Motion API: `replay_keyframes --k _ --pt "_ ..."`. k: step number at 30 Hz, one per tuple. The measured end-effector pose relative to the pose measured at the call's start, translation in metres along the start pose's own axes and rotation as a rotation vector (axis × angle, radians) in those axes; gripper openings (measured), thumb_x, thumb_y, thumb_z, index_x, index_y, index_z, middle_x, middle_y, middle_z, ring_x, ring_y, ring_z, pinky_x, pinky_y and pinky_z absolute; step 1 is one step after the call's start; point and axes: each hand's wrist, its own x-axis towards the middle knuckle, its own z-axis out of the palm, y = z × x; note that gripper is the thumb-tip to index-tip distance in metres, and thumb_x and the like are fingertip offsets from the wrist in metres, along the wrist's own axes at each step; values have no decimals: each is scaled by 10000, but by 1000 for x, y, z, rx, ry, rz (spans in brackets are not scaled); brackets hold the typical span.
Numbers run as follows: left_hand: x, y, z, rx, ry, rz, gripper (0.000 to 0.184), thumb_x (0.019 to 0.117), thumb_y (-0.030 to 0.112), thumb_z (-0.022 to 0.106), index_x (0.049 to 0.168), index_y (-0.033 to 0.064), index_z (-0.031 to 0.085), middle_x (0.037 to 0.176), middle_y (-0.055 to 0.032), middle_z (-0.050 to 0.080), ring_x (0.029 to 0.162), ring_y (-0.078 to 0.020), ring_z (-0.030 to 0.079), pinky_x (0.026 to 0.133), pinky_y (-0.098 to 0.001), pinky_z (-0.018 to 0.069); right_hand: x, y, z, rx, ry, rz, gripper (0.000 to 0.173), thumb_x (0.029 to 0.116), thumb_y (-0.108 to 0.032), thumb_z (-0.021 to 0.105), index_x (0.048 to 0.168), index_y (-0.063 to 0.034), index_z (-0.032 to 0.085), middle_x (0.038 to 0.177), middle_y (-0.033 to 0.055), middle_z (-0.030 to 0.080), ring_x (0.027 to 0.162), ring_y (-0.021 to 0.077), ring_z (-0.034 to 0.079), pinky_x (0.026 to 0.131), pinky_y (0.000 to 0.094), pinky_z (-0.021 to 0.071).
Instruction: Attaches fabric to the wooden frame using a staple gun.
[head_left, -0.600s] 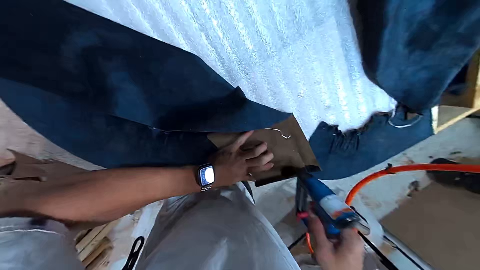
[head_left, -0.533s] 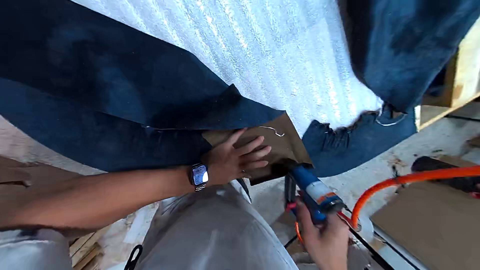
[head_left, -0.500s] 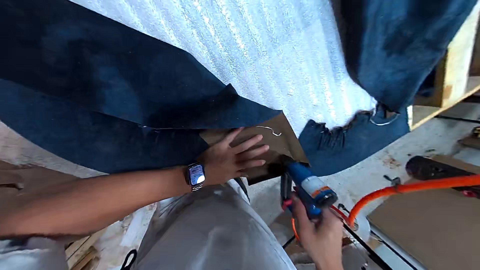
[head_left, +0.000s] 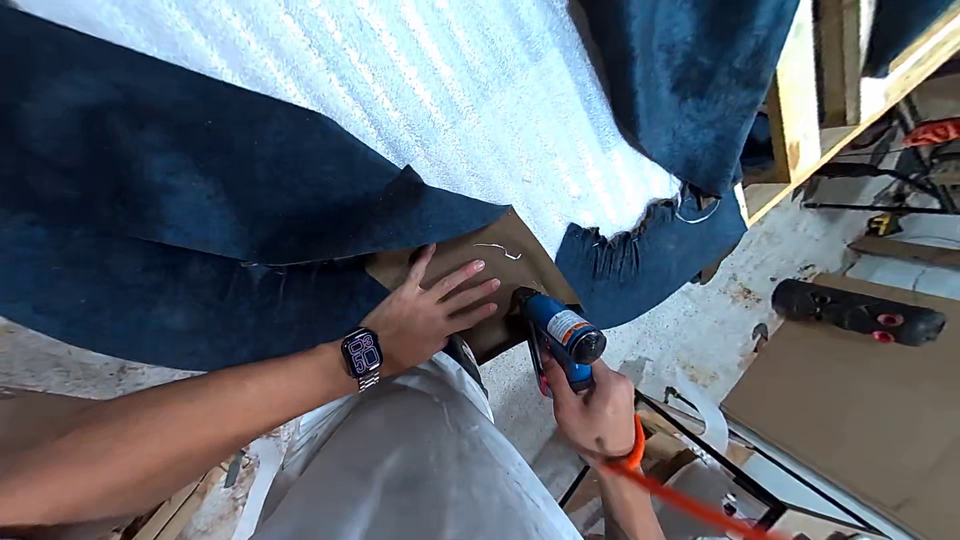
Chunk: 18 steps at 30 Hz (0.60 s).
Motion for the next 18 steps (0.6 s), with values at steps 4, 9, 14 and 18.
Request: replay_keyframes --k 4,9,14,18 --pt "20 25 12 8 109 16 615 958 136 649 1544 113 466 1690 -35 291 1576 -252 203 1268 -613 149 -4 6 -2 117 -36 138 278 926 -448 682 1001 -185 729 763 -68 720 666 66 706 608 366 631" --pt "42 34 18 89 36 -39 773 972 43 594 1649 201 255 1733 51 125 1601 -189 37 1264 -632 83 -5 17 -11 86 48 207 298 912 -473 668 1001 -194 723 754 -74 709 647 54 692 583 359 610" --pt "48 44 16 150 -31 -105 683 1044 271 521 1657 221 223 1727 32 169 1585 -315 143 1213 -710 135 -21 19 -12 345 -47 362 351 981 -477 612 1019 -138 694 670 -15 693 543 149 686 514 409 628" --pt "52 45 13 156 -39 -116 783 991 139 597 1658 279 211 1709 1 238 1557 -361 227 1185 -738 172 -32 3 4 567 -18 448 357 1019 -426 563 1017 -88 681 630 19 686 511 194 685 504 427 636"
